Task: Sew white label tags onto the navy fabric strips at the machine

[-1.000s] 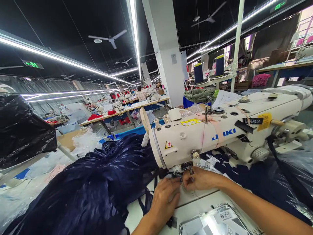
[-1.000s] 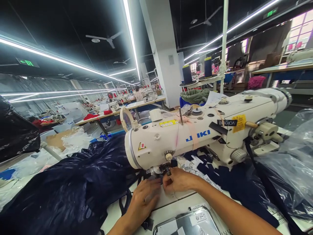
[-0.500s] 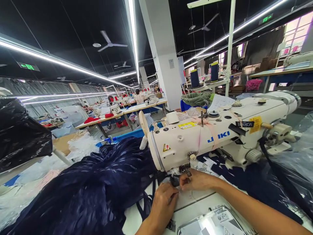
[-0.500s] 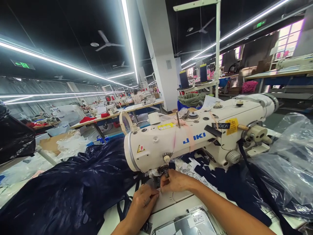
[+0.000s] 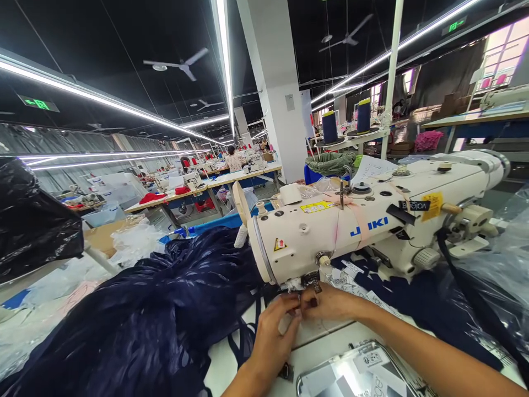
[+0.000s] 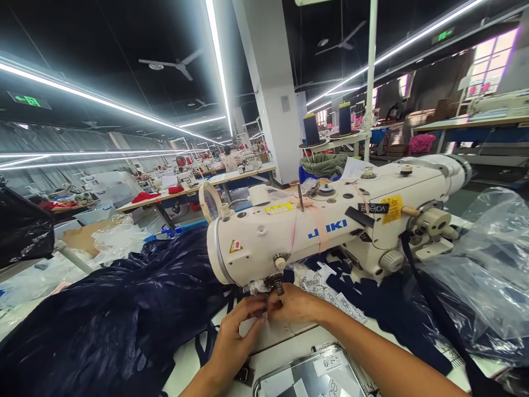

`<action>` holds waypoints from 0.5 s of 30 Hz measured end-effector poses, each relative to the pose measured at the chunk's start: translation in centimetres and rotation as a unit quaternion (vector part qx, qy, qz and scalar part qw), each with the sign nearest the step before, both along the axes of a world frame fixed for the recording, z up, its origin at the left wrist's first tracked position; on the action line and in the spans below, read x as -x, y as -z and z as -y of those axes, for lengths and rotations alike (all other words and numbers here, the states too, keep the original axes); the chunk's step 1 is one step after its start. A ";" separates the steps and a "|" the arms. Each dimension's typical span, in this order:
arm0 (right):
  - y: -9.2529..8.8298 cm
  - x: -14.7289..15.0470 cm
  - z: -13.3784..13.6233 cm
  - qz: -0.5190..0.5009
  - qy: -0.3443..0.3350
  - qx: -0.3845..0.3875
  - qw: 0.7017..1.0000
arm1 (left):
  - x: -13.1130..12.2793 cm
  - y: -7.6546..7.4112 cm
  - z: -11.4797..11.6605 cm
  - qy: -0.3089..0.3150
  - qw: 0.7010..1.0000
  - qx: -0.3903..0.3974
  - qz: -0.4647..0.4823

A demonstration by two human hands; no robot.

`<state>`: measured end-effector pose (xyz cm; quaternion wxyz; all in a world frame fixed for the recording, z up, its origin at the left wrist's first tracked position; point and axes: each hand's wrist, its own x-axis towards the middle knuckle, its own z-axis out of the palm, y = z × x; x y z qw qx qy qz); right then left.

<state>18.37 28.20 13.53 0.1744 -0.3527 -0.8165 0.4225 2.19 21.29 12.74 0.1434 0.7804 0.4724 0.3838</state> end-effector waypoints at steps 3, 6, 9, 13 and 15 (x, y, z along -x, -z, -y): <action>-0.5 -0.6 0.0 -0.039 -0.032 0.026 0.998 | 0.3 0.0 -0.6 -0.010 0.996 0.093 -0.006; -0.7 -0.8 0.1 -0.060 -0.047 0.043 0.996 | 0.2 0.0 -0.8 -0.010 0.994 0.108 -0.012; -1.0 -0.9 0.0 0.003 -0.058 0.005 0.998 | 0.3 -0.2 -0.7 -0.028 0.994 0.101 -0.016; -1.2 -1.5 -1.1 0.187 0.038 -0.155 0.969 | 0.7 -0.5 -0.7 -0.071 0.992 0.080 -0.067; -1.1 -1.9 -1.8 0.224 0.102 -0.206 0.947 | 0.8 -0.5 -0.6 -0.088 0.990 0.060 -0.097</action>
